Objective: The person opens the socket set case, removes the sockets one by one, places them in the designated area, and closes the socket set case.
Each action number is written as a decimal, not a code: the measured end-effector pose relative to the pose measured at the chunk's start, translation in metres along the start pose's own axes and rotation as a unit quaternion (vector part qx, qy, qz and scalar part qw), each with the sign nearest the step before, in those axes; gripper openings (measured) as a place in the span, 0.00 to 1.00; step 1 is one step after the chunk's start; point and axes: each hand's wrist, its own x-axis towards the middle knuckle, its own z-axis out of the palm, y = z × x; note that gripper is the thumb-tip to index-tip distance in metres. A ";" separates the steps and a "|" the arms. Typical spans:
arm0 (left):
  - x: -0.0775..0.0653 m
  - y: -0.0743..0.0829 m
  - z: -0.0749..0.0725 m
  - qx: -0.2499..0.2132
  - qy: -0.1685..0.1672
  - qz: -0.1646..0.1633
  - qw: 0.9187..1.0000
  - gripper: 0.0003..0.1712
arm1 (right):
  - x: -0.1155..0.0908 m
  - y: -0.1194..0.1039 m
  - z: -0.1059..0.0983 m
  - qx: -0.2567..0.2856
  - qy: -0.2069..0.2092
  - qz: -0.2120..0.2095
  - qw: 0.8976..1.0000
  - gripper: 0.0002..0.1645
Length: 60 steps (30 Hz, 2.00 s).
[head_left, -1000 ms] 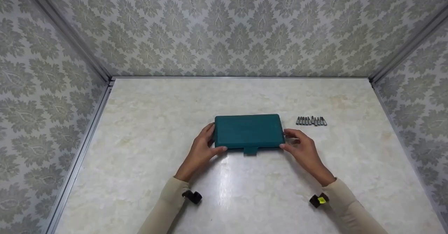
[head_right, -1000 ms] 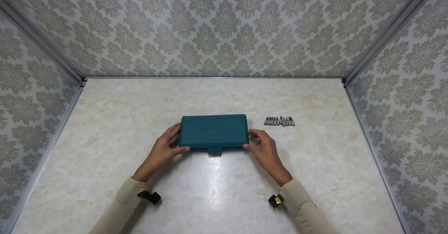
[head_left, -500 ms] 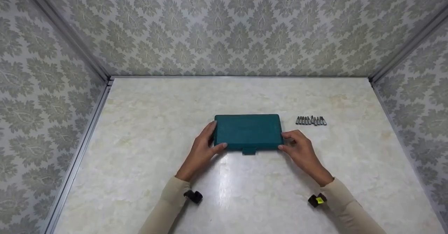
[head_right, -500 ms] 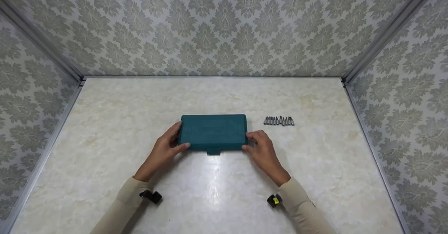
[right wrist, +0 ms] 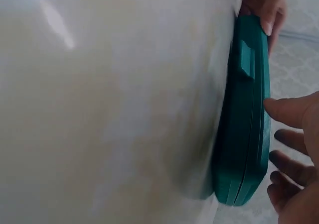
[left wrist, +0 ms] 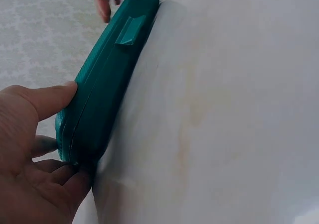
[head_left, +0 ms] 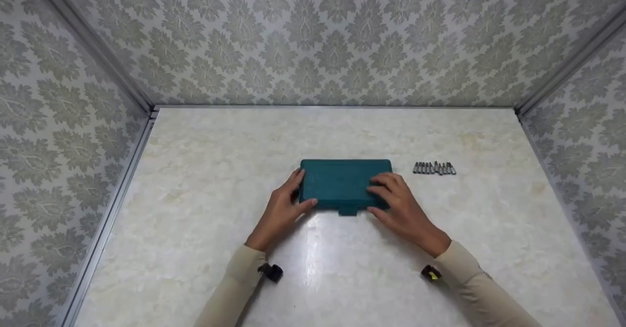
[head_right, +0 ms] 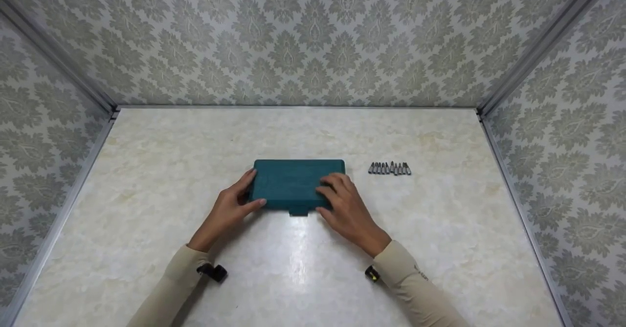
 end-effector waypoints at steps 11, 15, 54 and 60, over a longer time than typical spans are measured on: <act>0.006 -0.004 -0.005 0.022 -0.003 0.014 1.000 0.51 | 0.019 -0.002 0.022 -0.005 -0.074 -0.039 0.996 0.34; 0.008 -0.008 -0.007 0.036 -0.010 0.006 0.999 0.56 | 0.020 0.000 0.024 -0.003 -0.069 -0.035 0.997 0.35; 0.007 -0.020 0.001 0.057 -0.003 -0.021 0.998 0.58 | 0.021 -0.006 0.040 -0.054 -0.020 -0.027 0.998 0.24; 0.005 -0.020 0.004 0.058 -0.007 -0.024 0.998 0.58 | 0.018 -0.004 0.042 -0.046 -0.008 -0.034 0.998 0.25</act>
